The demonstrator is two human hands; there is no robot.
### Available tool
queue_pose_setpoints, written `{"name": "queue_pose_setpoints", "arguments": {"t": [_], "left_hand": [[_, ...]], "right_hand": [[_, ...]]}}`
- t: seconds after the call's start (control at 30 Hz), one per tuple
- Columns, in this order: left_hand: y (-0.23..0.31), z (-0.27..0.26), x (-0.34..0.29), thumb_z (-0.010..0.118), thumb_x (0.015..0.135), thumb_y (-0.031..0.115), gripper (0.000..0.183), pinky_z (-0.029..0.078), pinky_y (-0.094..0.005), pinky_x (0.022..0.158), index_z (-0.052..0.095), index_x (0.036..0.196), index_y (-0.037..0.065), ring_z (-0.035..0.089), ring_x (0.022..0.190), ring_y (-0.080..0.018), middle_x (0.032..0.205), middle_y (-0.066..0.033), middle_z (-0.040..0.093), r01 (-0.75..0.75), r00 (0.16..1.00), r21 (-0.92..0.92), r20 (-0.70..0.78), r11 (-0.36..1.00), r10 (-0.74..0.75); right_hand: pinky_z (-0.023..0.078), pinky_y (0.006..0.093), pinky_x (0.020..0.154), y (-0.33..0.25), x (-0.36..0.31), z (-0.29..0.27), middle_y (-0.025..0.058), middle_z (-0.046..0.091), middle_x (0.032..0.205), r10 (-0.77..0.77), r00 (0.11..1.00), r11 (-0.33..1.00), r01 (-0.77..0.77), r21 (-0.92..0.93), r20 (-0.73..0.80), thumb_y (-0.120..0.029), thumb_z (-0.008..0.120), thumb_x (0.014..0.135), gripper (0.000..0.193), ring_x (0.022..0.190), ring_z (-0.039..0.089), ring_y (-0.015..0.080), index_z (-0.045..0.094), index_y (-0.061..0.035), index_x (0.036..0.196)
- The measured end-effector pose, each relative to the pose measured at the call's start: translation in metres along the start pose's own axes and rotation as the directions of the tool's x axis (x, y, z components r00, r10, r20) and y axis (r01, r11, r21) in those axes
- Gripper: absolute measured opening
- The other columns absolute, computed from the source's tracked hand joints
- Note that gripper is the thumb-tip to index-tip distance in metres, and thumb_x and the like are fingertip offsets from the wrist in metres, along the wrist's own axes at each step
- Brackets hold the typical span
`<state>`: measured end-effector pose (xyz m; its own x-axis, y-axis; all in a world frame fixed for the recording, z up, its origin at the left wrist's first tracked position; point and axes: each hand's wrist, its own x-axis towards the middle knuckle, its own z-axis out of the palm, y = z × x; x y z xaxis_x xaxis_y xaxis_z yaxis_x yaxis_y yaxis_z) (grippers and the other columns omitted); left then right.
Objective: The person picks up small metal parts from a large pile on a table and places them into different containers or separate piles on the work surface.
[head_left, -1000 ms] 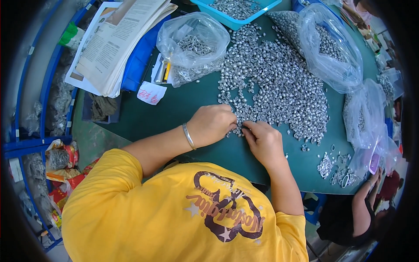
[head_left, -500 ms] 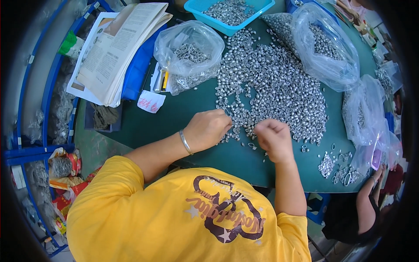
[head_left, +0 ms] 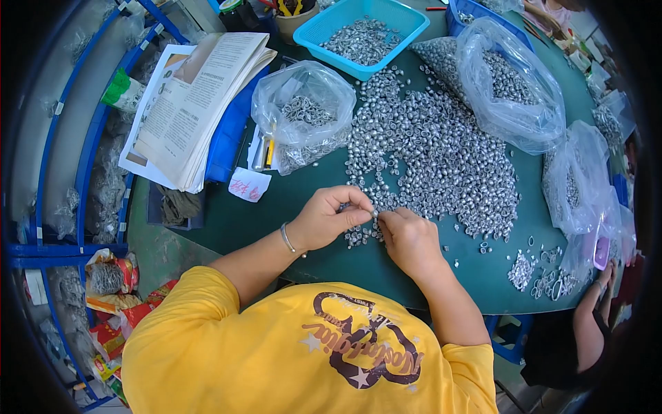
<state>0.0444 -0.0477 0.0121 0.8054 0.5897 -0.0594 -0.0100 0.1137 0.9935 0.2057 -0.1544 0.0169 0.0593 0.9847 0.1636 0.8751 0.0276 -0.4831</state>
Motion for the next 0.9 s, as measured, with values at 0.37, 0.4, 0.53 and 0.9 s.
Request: {"name": "queue_pose_setpoints", "arguments": {"t": [0.37,0.4,0.53,0.9], "left_hand": [[-0.006,-0.007,-0.001,0.051,0.086,0.007,0.005,0.031,-0.0196,0.048,0.052,0.088,0.004,0.039,0.056,-0.0084,0.077,-0.0045,0.047,0.150,0.979,-0.717,0.206,0.681,0.001],[-0.006,-0.010,0.001,0.049,0.084,0.007,0.007,0.032,-0.0186,0.049,0.052,0.090,0.005,0.041,0.058,-0.0088,0.083,-0.0060,0.050,0.168,0.960,-0.795,0.265,0.583,0.085],[0.009,-0.014,0.002,0.051,0.084,0.026,0.023,0.029,-0.0208,0.045,0.050,0.088,0.003,0.037,0.052,-0.0093,0.074,-0.0063,0.046,0.233,0.973,-0.847,0.204,0.479,-0.113],[-0.005,0.011,0.011,0.069,0.072,0.012,0.008,0.047,-0.0334,0.059,0.065,0.076,0.006,0.058,0.067,-0.0253,0.070,-0.0080,0.057,-0.220,0.970,0.793,0.116,0.568,0.214]], "right_hand": [[0.032,0.0195,0.041,0.023,-0.006,-0.017,0.0032,0.059,0.068,0.225,0.868,-0.117,-0.428,0.896,0.443,-0.007,0.061,0.080,0.008,0.049,0.047,0.0072,0.062,0.0010,0.081],[0.029,0.0191,0.039,0.026,-0.004,-0.022,0.0041,0.058,0.067,0.119,0.897,-0.381,-0.353,0.854,0.425,-0.009,0.060,0.081,0.010,0.047,0.044,0.0063,0.061,0.0010,0.079],[0.027,0.0201,0.037,0.022,-0.003,-0.026,0.0026,0.055,0.060,0.351,0.836,-0.105,-0.413,0.905,0.422,-0.011,0.059,0.083,0.015,0.046,0.042,0.0055,0.061,0.0013,0.076],[0.048,0.0350,0.053,0.007,-0.008,0.003,0.0072,0.059,0.066,0.018,0.998,0.995,-0.012,0.099,-0.059,-0.013,0.061,0.079,0.008,0.059,0.059,0.0247,0.063,-0.0046,0.078]]}}
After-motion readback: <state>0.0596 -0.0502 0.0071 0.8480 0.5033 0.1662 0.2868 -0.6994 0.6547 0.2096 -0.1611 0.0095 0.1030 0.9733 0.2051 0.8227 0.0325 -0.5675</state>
